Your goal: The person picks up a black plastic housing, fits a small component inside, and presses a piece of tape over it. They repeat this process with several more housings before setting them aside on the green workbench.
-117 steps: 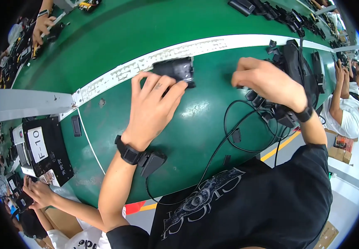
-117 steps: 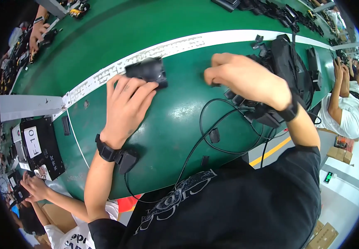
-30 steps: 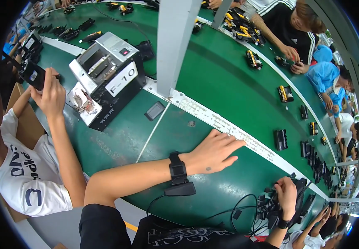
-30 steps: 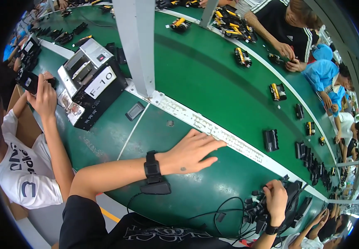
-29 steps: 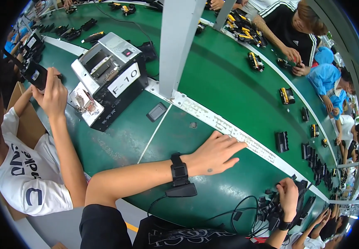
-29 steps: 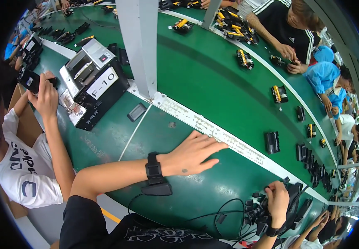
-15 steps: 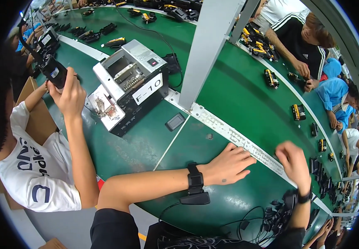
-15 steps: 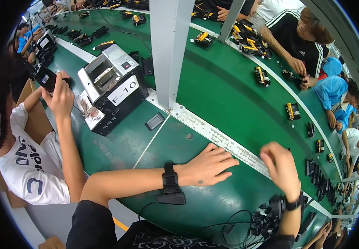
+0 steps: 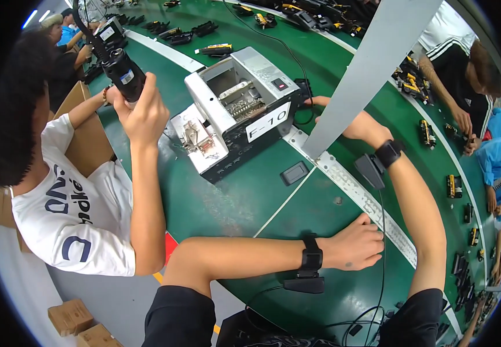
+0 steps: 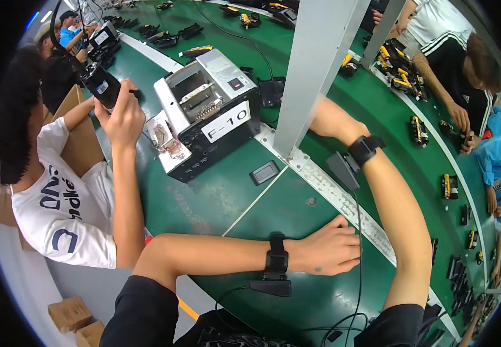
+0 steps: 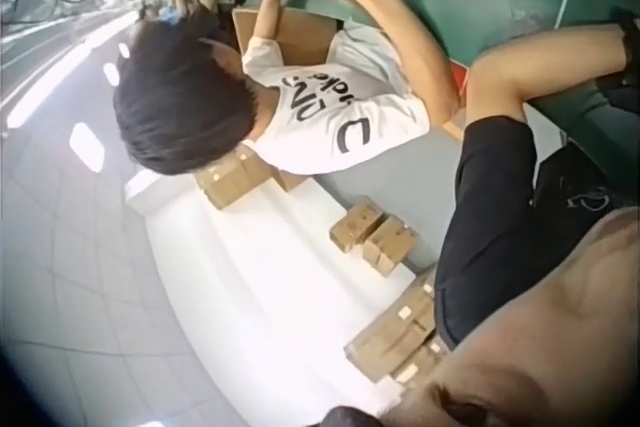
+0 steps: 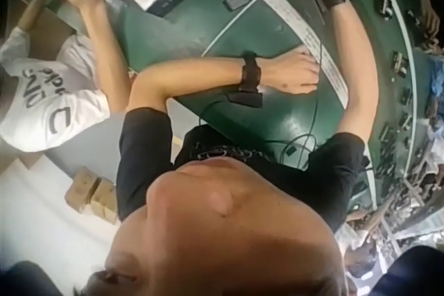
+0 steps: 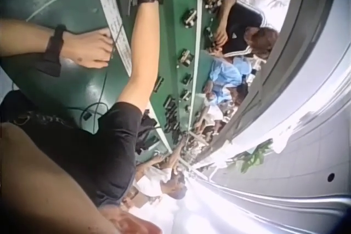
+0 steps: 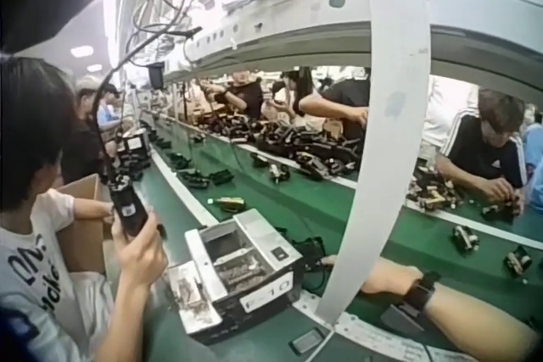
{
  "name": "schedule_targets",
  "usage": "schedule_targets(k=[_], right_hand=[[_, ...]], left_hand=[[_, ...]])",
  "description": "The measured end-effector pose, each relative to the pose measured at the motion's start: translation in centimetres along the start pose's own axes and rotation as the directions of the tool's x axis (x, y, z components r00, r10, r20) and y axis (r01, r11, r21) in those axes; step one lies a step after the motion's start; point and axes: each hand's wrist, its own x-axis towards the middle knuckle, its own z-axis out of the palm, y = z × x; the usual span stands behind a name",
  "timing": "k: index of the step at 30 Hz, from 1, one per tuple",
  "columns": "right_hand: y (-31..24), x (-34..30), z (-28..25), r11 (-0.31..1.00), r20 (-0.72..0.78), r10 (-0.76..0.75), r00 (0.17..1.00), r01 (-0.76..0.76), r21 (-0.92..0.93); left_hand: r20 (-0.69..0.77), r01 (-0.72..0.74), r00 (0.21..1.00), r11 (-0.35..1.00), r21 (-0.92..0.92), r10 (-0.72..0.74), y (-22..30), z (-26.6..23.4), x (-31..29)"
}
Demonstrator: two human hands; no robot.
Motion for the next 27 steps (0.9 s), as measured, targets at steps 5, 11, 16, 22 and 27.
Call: schedule_targets(k=[5, 11, 16, 22, 27], right_hand=[[1.0, -0.1, 1.2, 0.960, 0.136, 0.235, 0.962, -0.252, 0.121], [-0.2, -5.3, -2.7, 0.953, 0.033, 0.274, 0.961, -0.276, 0.127], [-4.3, -11.7, -7.2, 0.833, 0.130, 0.475, 0.870, -0.493, 0.253], [-8.4, -24.5, -11.5, 0.580, 0.361, 0.604, 0.710, -0.703, 0.412], [-11.6, -29.0, -13.0, 0.474, 0.676, 0.452, 0.582, -0.799, 0.370]], left_hand=[[0.010, -0.002, 1.000, 1.000, 0.013, 0.002, 0.1, 0.3, 0.0], [-0.108, 0.015, 0.994, 0.999, -0.051, -0.021, 0.8, -1.3, 0.9], [-0.391, 0.005, 0.920, 1.000, -0.002, -0.005, 0.4, -3.1, 1.7], [-0.340, 0.096, 0.940, 0.970, 0.225, -0.014, 0.3, -2.5, 1.8], [0.006, -0.090, 0.995, 0.916, 0.390, 0.095, 0.2, -0.6, 0.4]])
